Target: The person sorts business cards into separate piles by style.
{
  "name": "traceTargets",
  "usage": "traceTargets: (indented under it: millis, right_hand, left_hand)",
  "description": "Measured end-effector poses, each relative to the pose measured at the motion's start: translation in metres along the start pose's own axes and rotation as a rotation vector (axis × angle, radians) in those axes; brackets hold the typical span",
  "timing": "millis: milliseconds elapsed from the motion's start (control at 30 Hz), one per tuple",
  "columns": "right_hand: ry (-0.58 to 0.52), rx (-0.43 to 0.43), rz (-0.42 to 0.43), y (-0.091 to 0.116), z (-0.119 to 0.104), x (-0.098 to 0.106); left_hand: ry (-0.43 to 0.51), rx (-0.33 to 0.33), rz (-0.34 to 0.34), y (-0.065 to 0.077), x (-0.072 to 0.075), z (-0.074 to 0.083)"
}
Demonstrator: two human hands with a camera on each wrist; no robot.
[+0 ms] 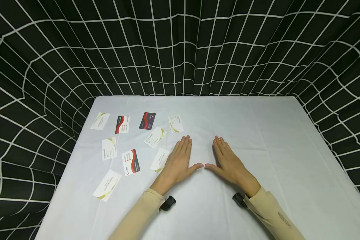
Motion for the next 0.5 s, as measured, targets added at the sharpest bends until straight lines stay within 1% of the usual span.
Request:
traceTargets:
  millis: [67,133,200,267,367,500]
  right_hand:
    - [-0.034,0.019,-0.002,-0.005,-0.007,-0.002]
    - [-0.055,0.040,-0.001,-0.012,-0.016,-0.004]
    - [-0.069,0.066,0.009,-0.018,-0.028,-0.007]
    - [-0.082,0.078,0.011,-0.026,-0.040,-0.011]
    - [-0.097,0.084,0.009,-0.038,-0.061,-0.017]
    - [-0.120,0.078,0.014,-0.059,-0.091,-0.028]
  left_hand:
    - [-0.001,0.057,0.035,0.004,0.006,-0.003]
    - [0.020,0.142,0.085,0.012,0.014,-0.007]
    - [0.040,0.250,0.140,0.024,0.023,-0.013]
    - [0.059,0.338,0.199,0.038,0.031,-0.019]
    - [0.054,0.405,0.266,0.059,0.040,-0.027]
    - [0.055,0.418,0.297,0.081,0.047,-0.031]
Point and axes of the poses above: each hand's wrist, its own y-axis away from the middle knuckle, its own x-axis out of the back of the hand, z = x × y, the point moved 3 cm from there along -y, towards the middle knuckle, and after that the axes turned 12 degrees about z, right-handed, at the moved point
